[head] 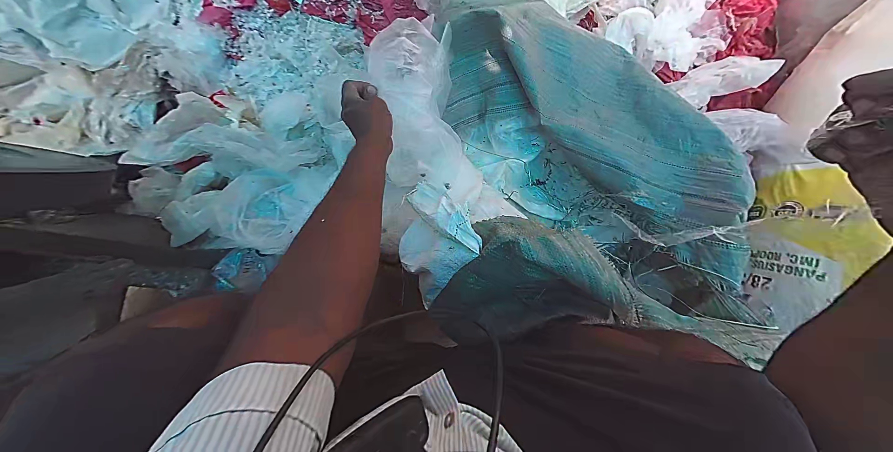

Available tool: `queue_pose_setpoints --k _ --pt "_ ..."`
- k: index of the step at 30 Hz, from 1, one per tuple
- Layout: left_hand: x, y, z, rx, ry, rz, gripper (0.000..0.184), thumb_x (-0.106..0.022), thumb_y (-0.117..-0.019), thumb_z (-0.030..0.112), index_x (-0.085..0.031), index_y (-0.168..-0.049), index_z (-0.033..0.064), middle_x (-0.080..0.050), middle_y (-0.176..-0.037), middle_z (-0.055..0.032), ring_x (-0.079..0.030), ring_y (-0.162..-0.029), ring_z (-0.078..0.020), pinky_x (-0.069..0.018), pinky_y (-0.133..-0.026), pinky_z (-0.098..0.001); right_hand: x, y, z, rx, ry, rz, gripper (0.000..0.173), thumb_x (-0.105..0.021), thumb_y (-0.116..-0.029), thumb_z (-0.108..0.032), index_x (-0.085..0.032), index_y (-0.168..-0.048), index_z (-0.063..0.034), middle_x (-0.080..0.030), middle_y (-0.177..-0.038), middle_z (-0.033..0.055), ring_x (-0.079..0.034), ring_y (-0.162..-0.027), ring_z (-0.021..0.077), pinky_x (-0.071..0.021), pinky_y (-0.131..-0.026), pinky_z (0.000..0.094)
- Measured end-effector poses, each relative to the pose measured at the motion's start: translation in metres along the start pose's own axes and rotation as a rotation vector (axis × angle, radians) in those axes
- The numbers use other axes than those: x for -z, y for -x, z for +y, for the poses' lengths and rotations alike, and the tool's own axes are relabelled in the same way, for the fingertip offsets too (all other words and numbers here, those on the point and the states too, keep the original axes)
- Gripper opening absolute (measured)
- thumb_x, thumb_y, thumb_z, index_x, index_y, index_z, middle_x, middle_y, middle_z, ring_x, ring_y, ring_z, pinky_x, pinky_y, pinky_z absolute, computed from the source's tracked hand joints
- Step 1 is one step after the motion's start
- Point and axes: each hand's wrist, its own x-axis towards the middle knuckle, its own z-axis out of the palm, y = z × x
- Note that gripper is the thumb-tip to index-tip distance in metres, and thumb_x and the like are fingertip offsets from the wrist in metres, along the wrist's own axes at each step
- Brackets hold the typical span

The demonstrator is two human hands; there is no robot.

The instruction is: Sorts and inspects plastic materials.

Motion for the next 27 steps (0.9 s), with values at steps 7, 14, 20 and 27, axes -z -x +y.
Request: queue_pose_setpoints --k 7,14,20,27 --pt "0.005 -0.006 0.009 0.077 -0.036 0.206 0.028 -0.047 -0.1026 0.019 -0.064 -0.122 0.0079 -0.068 -0.117 -0.0079 -0.064 -0.112 -0.0177 -0.0494 -0.098 -0.0388 -0.039 -0.016 0.019 -0.193 -0.077 0.321 0.063 -0.01 -0.1063 -0.043 -0.064 -0.08 -0.0222 -0.049 -0.054 -0.0096 -0.044 -0.045 0.0046 -0.041 -0.045 0.0214" --pt "0.052 -0.013 0.086 -0.291 0.103 0.571 0.031 -0.041 -0.1029 0.008 -0.059 -0.126 0.0027 -0.064 -0.107 -0.0012 -0.061 -0.099 -0.0067 -0.0479 -0.087 -0.0204 -0.054 -0.011 0.026 -0.395 0.383 0.479 0.088 0.0 -0.1011 -0.071 -0.062 -0.123 -0.0114 -0.069 -0.109 0.007 -0.065 -0.1 0.0114 -0.053 -0.09 0.0393" --pt "0.068 0.021 0.149 -0.489 -0.264 0.361 0.032 -0.049 -0.1037 0.032 -0.07 -0.114 0.0101 -0.07 -0.102 -0.0028 -0.065 -0.101 -0.0127 -0.0468 -0.094 -0.0336 -0.049 -0.018 0.042 -0.558 0.704 0.466 0.093 -0.014 -0.1015 -0.075 -0.069 -0.109 0.0002 -0.065 -0.11 0.0286 -0.062 -0.106 0.0391 -0.0446 -0.087 0.0667" --pt "0.023 0.045 0.138 -0.561 -0.512 -0.302 0.034 -0.07 -0.0954 0.036 -0.069 -0.114 0.0069 -0.071 -0.103 -0.016 -0.067 -0.098 -0.0341 -0.0501 -0.088 -0.0608 -0.019 -0.015 0.072 -0.5 0.505 0.497 0.075 -0.075 -0.0852 -0.023 -0.042 -0.152 -0.0108 -0.061 -0.123 0.0167 -0.06 -0.098 0.0242 -0.0511 -0.081 0.0499"
